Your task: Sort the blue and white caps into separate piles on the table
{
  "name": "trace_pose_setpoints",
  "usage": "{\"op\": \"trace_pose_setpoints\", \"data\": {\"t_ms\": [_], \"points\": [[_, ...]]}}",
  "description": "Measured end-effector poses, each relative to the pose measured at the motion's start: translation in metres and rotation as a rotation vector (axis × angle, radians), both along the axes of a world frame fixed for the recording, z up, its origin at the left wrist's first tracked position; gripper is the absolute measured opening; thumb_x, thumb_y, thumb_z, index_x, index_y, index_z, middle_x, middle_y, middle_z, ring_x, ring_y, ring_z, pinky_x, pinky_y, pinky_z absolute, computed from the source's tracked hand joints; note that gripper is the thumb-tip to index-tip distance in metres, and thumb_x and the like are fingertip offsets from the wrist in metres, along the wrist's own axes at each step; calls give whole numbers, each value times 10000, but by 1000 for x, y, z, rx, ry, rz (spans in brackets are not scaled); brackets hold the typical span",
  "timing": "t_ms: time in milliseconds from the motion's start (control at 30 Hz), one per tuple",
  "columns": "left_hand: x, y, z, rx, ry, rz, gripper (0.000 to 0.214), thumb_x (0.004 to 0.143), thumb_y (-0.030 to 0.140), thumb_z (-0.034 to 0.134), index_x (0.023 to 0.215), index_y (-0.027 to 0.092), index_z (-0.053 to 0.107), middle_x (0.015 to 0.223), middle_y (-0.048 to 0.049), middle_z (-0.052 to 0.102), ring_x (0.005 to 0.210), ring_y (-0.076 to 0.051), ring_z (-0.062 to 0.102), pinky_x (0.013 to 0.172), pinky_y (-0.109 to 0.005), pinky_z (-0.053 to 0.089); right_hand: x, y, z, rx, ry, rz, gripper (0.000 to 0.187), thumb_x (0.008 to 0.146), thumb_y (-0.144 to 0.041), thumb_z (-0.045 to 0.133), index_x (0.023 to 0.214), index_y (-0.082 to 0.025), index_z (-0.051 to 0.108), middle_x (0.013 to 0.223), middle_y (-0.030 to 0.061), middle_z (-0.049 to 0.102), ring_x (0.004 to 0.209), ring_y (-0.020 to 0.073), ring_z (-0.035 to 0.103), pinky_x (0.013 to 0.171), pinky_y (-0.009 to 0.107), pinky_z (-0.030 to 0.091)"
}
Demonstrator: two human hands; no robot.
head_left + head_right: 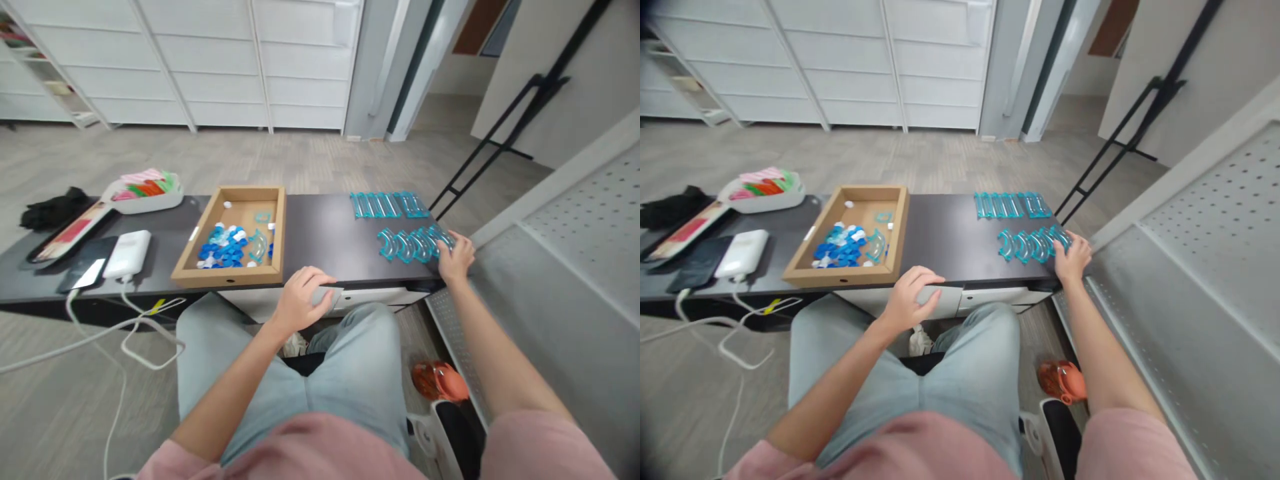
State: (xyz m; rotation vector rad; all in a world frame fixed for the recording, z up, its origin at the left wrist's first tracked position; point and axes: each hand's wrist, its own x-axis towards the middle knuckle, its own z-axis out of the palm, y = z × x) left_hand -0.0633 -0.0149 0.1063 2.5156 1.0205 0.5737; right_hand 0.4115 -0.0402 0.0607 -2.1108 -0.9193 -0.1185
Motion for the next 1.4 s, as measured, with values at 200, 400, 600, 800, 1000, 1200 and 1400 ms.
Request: {"op": "trace_pose_setpoints", "data": {"t_ms": [200, 400, 600, 800, 1000, 1200, 1400], "points": [[-92, 59, 58, 123, -463, 430, 354, 1130, 577, 543, 1189, 437, 863, 1184, -79, 851, 1254, -374, 797, 1190, -656, 699, -29, 22, 24, 199, -20, -32, 557, 893, -822, 569, 1295, -504, 788, 1363, 263, 755, 1442, 539, 699, 1171, 840, 434], [-198, 157, 64, 120, -602, 693, 524, 1062, 710, 705, 1301, 251, 789, 1218, -95, 818, 1126, -323, 783, 1166, -695, 673, -181, 73, 81, -42, -29, 674, 417, 975, -780, 670, 1091, -406, 812, 1122, 159, 828, 1088, 426, 805, 1101, 678, 614], [-253, 198, -1, -152, -670, 688, 565, 950, 771, 830, 1293, 326, 774, 1270, -116, 816, 1265, -404, 800, 1175, -694, 670, -360, 140, 94, -438, -453, 1201, 466, 1177, -634, 597, 1476, -398, 865, 1464, 117, 821, 1313, 395, 766, 1225, 624, 541], [-254, 208, -27, -359, -603, 644, 618, 928, 622, 861, 1387, 225, 749, 1413, -143, 793, 1306, -316, 781, 1204, -515, 671, -421, 183, 59, -614, -544, 1250, 481, 1083, -633, 838, 1431, -305, 883, 1601, 167, 746, 1417, 430, 721, 1279, 598, 509], [-249, 219, -37, -511, -513, 571, 701, 951, 580, 870, 1517, 204, 698, 1580, -185, 752, 1396, -345, 771, 1264, -519, 628, -418, 184, 60, -637, -483, 1233, 407, 1083, -398, 824, 1449, -220, 838, 1553, 195, 764, 1420, 411, 708, 1246, 540, 532], [-247, 224, -33, -511, -449, 608, 660, 1007, 628, 786, 1485, 180, 714, 1551, -191, 793, 1364, -349, 793, 1268, -506, 614, -425, 184, 55, -587, -464, 1238, 210, 1070, -294, 832, 1264, -235, 885, 1537, 166, 797, 1412, 388, 736, 1257, 540, 503], [-248, 222, -29, -517, -407, 615, 636, 1007, 671, 761, 1432, 197, 753, 1464, -146, 846, 1338, -351, 802, 1240, -476, 628, -410, 189, 45, -282, -189, 1222, 267, 1122, -170, 679, 1292, -241, 872, 1352, 101, 869, 1167, 270, 811, 1123, 421, 595]]}}
